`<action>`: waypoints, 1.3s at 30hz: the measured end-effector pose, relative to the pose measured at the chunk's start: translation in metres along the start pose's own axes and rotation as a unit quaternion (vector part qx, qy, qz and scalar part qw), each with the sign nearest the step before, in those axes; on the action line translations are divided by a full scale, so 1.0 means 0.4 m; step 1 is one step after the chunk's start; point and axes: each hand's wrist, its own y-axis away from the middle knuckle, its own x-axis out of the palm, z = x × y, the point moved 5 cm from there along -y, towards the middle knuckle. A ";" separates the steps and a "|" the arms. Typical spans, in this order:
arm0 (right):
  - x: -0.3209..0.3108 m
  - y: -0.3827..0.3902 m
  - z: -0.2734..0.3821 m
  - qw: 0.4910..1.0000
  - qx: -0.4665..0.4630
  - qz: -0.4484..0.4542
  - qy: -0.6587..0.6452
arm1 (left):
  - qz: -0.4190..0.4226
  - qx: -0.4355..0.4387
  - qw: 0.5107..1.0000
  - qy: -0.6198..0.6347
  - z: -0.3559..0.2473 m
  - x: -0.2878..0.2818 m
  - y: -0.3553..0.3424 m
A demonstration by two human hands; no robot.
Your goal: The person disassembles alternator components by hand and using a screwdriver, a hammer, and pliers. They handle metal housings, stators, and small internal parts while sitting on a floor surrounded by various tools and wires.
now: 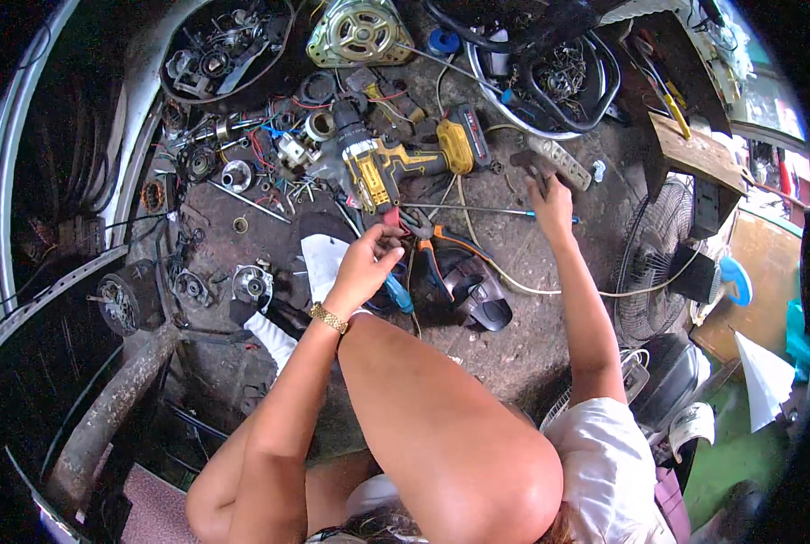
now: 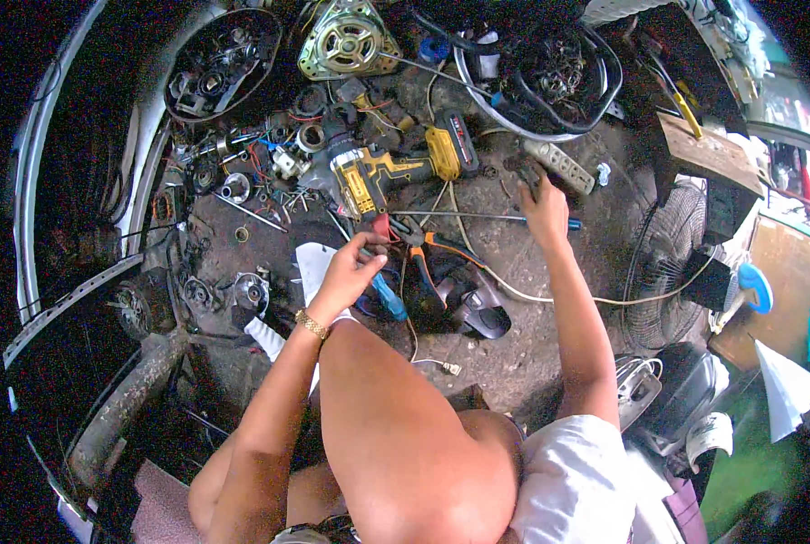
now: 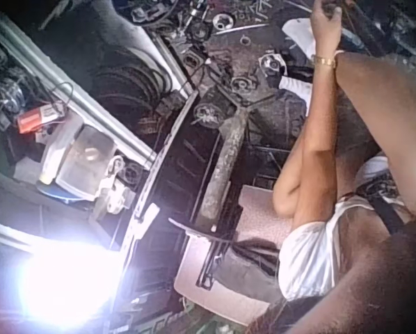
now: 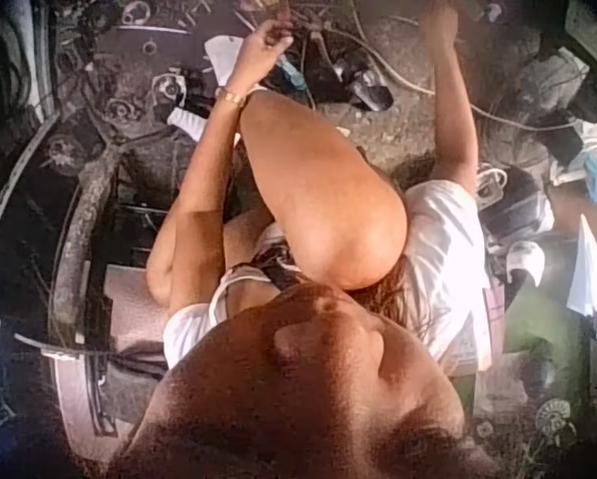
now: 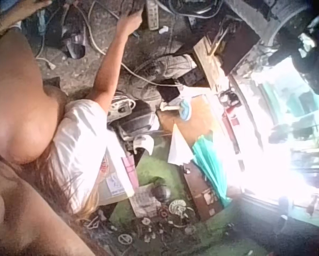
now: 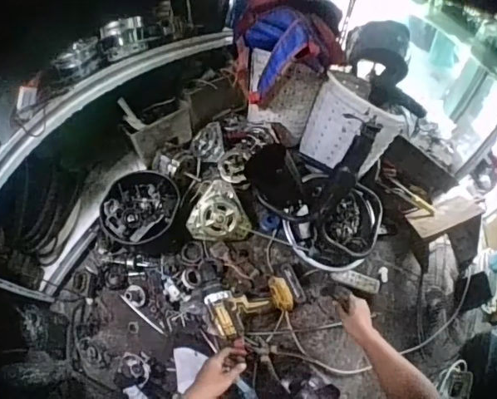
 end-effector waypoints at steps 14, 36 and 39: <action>0.006 0.053 0.037 0.988 -0.119 -0.103 0.001 | 0.006 -0.039 0.999 -0.009 0.007 -0.002 0.001; 0.069 0.029 0.076 0.952 -0.158 -0.158 0.207 | -0.074 -0.021 0.996 0.040 0.004 -0.099 0.086; 0.143 -0.029 0.098 0.948 -0.088 -0.004 0.305 | -0.187 -0.018 0.979 0.083 -0.022 -0.207 0.161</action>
